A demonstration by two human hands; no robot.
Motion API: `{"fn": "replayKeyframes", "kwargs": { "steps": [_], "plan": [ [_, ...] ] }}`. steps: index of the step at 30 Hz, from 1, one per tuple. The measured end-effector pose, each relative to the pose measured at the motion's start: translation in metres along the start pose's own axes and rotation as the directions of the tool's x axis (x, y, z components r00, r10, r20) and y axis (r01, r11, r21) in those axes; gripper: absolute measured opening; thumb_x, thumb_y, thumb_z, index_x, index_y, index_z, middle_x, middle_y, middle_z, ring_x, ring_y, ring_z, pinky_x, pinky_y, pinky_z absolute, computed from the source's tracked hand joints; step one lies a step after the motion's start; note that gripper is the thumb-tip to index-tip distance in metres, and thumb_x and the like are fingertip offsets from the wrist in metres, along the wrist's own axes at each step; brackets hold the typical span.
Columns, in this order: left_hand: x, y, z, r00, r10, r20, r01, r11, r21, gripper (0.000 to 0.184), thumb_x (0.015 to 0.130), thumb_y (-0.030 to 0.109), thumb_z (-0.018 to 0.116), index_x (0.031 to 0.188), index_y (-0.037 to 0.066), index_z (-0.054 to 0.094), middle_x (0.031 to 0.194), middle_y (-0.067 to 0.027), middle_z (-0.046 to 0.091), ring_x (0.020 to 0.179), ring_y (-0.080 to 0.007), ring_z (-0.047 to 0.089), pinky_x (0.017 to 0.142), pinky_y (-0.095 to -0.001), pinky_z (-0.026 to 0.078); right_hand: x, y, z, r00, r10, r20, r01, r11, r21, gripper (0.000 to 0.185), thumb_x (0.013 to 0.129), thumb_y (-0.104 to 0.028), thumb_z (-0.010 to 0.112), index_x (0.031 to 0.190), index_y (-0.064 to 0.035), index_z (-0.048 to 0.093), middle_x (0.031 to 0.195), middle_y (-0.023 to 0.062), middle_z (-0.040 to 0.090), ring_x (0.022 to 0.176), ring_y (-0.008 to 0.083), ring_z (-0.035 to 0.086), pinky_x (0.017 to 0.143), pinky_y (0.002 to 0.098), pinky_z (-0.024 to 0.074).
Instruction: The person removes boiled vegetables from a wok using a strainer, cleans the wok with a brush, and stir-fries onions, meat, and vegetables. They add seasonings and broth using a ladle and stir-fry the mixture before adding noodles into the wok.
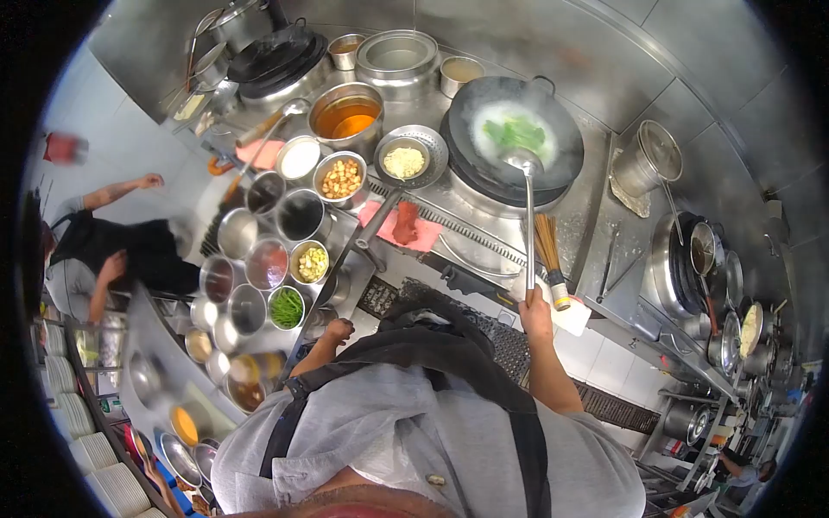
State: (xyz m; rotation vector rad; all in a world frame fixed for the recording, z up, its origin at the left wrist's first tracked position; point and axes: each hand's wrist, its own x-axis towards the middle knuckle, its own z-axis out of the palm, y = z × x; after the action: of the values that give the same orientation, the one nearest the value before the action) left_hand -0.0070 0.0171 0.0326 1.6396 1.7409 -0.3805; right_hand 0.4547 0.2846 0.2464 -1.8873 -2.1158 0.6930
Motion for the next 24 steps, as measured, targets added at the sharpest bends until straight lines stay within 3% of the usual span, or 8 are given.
{"fn": "replayKeyframes", "kwargs": {
  "steps": [3, 5, 7, 12, 15, 21, 22, 24],
  "plan": [
    [0.004, -0.001, 0.008, 0.946, -0.297, 0.132, 0.325, 0.844, -0.428, 0.027, 0.064, 0.001, 0.067, 0.09, 0.011, 0.068, 0.101, -0.0053, 0.066, 0.091, -0.0241, 0.065, 0.077, -0.0356, 0.056, 0.003, 0.005, 0.004, 0.999, 0.041, 0.025, -0.042, 0.998, 0.04, 0.048, 0.08, -0.013, 0.056, 0.125, -0.0048, 0.043, 0.079, 0.0295, 0.062, 0.076, 0.0452, 0.062, 0.07, 0.0523, 0.0489],
    [0.0, -0.01, 0.016, 0.999, 0.025, 0.048, -0.03, 0.995, 0.098, 0.03, 0.062, 0.0, 0.065, 0.088, 0.014, 0.069, 0.099, -0.0051, 0.067, 0.087, -0.0239, 0.066, 0.074, -0.0352, 0.057, 0.002, 0.009, 0.008, 0.998, -0.055, -0.043, 0.053, 0.997, -0.05, 0.047, 0.08, -0.013, 0.055, 0.125, -0.005, 0.043, 0.077, 0.0282, 0.062, 0.069, 0.0419, 0.064, 0.064, 0.0502, 0.0504],
    [0.001, -0.012, 0.024, 0.988, -0.108, 0.108, 0.125, 0.98, -0.157, 0.03, 0.061, 0.0, 0.066, 0.088, 0.015, 0.069, 0.097, -0.004, 0.067, 0.087, -0.0239, 0.066, 0.074, -0.0354, 0.057, 0.004, 0.016, 0.01, 0.991, -0.106, -0.08, 0.1, 0.992, -0.071, 0.046, 0.08, -0.012, 0.055, 0.124, -0.0051, 0.043, 0.074, 0.0265, 0.063, 0.061, 0.0381, 0.064, 0.059, 0.0479, 0.0514],
    [-0.011, -0.014, 0.033, 0.995, 0.092, 0.048, -0.098, 0.984, 0.149, 0.028, 0.06, 0.0, 0.066, 0.083, 0.014, 0.069, 0.092, -0.004, 0.068, 0.085, -0.0229, 0.066, 0.072, -0.036, 0.057, 0.005, 0.011, 0.011, 0.999, -0.041, -0.015, 0.041, 0.999, 0.004, 0.045, 0.081, -0.012, 0.055, 0.124, -0.0041, 0.043, 0.068, 0.0237, 0.062, 0.055, 0.0349, 0.063, 0.054, 0.0455, 0.0517],
    [0.007, -0.033, 0.069, 0.997, 0.061, 0.039, -0.06, 0.998, -0.036, 0.026, 0.059, 0.003, 0.069, 0.082, 0.014, 0.069, 0.091, -0.0041, 0.068, 0.084, -0.0232, 0.067, 0.071, -0.0366, 0.057, 0.003, 0.008, 0.01, 1.0, -0.02, 0.001, 0.02, 0.999, 0.041, 0.045, 0.081, -0.011, 0.054, 0.124, -0.0036, 0.043, 0.067, 0.0231, 0.062, 0.055, 0.0342, 0.063, 0.053, 0.0446, 0.0514],
    [-0.016, -0.015, 0.04, 0.986, 0.164, 0.034, -0.168, 0.958, 0.232, 0.031, 0.058, 0.005, 0.071, 0.088, 0.014, 0.068, 0.099, -0.0046, 0.066, 0.095, -0.0262, 0.063, 0.08, -0.0378, 0.054, 0.004, 0.004, 0.01, 0.999, -0.04, -0.011, 0.041, 0.998, 0.044, 0.046, 0.081, -0.01, 0.054, 0.125, -0.0039, 0.042, 0.067, 0.022, 0.062, 0.054, 0.0333, 0.063, 0.052, 0.0438, 0.0512],
    [-0.013, -0.012, 0.038, 0.987, 0.151, 0.064, -0.161, 0.962, 0.222, 0.032, 0.058, 0.004, 0.071, 0.088, 0.014, 0.068, 0.099, -0.0047, 0.066, 0.094, -0.0263, 0.063, 0.08, -0.038, 0.054, 0.002, -0.008, -0.002, 0.986, 0.109, 0.128, -0.122, 0.988, 0.097, 0.054, 0.081, -0.014, 0.057, 0.13, -0.004, 0.038, 0.09, 0.032, 0.061, 0.088, 0.0489, 0.059, 0.078, 0.0541, 0.0461],
    [-0.007, -0.014, 0.041, 0.986, 0.14, 0.095, -0.157, 0.964, 0.215, 0.032, 0.058, 0.004, 0.071, 0.088, 0.014, 0.068, 0.099, -0.0049, 0.066, 0.094, -0.0265, 0.063, 0.08, -0.0382, 0.054, 0.002, -0.009, -0.003, 0.985, 0.115, 0.129, -0.128, 0.987, 0.101, 0.053, 0.08, -0.014, 0.057, 0.129, -0.0039, 0.039, 0.09, 0.0319, 0.062, 0.087, 0.0491, 0.059, 0.078, 0.0544, 0.046]
  ]
}}
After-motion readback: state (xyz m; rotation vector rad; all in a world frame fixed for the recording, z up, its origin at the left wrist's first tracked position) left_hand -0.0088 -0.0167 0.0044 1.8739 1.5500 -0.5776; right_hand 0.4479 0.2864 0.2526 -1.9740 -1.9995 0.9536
